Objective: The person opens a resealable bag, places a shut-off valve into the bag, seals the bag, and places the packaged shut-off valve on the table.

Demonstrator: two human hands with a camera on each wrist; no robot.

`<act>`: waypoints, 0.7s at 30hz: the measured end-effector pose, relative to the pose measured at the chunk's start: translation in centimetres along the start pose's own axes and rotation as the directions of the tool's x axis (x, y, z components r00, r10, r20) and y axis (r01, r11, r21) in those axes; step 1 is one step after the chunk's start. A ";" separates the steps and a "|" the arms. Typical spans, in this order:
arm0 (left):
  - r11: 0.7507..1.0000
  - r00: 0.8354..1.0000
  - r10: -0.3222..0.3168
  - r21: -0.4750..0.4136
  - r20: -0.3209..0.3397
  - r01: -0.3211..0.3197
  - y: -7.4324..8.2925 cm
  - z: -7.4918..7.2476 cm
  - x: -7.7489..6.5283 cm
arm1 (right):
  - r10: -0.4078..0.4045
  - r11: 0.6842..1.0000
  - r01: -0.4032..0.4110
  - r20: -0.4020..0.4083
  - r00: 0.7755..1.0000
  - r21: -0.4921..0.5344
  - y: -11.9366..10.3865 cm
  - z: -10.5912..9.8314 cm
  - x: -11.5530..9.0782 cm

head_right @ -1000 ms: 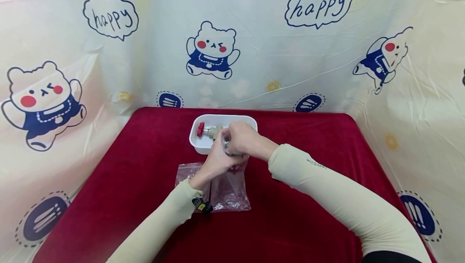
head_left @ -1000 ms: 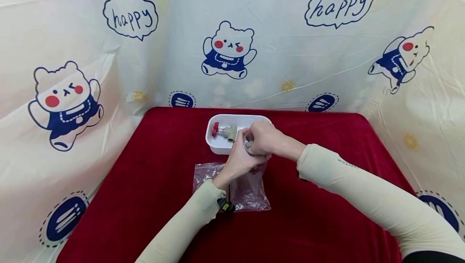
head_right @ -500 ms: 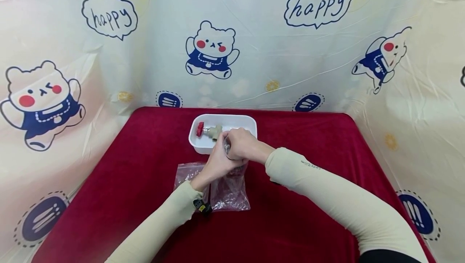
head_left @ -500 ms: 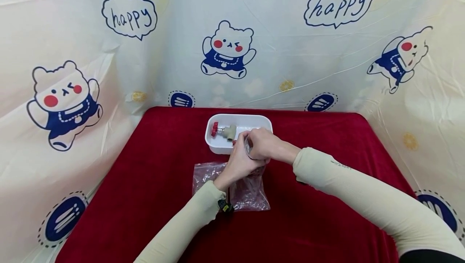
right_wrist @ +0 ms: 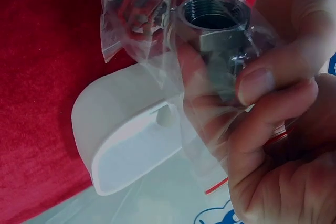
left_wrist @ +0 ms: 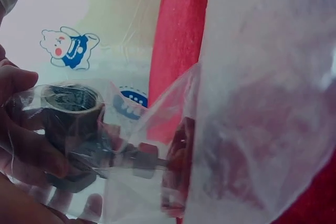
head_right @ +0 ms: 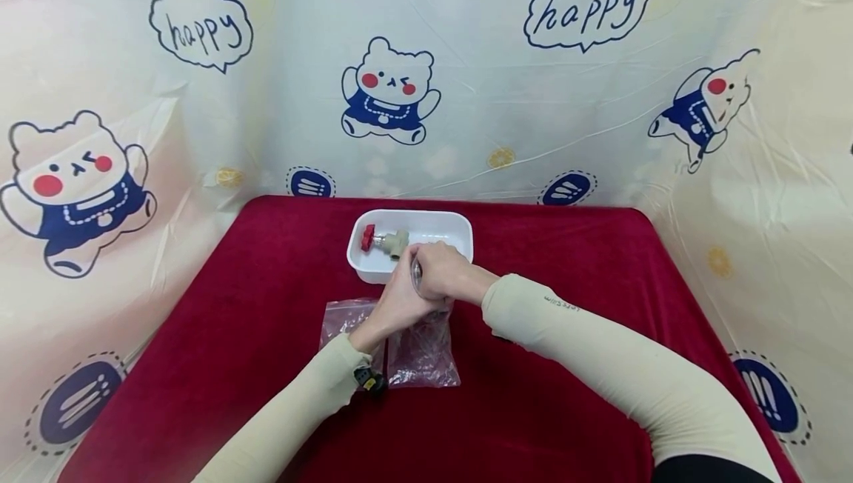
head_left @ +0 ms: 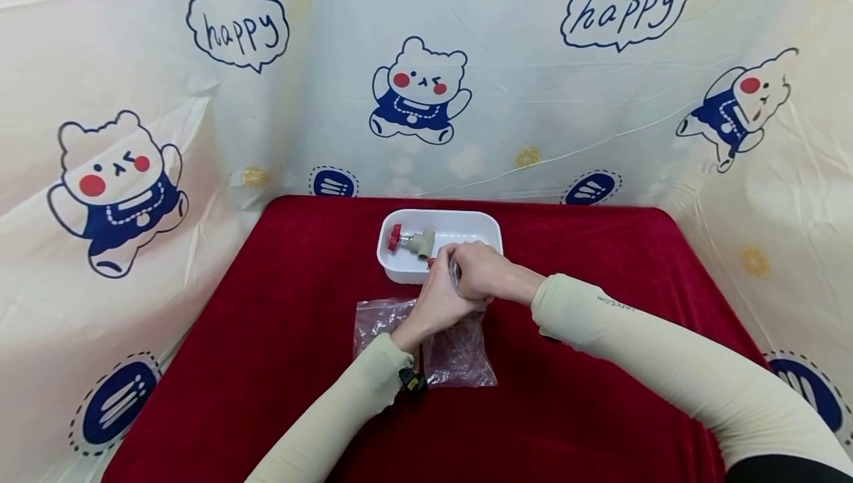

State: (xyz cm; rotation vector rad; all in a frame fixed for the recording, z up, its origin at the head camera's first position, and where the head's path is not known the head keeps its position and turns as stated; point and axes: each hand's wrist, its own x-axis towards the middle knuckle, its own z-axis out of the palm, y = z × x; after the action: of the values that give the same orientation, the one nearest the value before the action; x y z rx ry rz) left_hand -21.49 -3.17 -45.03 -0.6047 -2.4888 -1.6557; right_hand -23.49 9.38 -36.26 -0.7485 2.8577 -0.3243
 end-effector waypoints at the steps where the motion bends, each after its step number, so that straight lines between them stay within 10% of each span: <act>1: 1.000 1.000 -0.001 0.005 -0.001 0.001 0.1 -0.1 0.0 | 0.005 1.000 -0.005 0.006 1.000 -0.003 0.0 -0.1 0.0; 8: 0.999 1.000 -0.030 -0.020 0.007 0.030 0.5 -0.5 0.5 | -0.009 1.000 0.009 -0.026 1.000 0.009 -0.2 -1.7 -0.7; 21: 0.947 0.953 0.069 -0.320 0.295 0.031 -0.1 -5.1 1.2 | -0.024 0.991 0.039 -0.122 0.992 0.125 -0.7 -4.0 -5.5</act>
State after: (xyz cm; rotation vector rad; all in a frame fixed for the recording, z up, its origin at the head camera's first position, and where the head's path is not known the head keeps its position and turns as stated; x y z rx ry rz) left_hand -23.34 -7.46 -42.71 -0.9845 -2.4009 -2.1282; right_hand -19.29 12.17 -31.62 -0.7751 2.9052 -0.5685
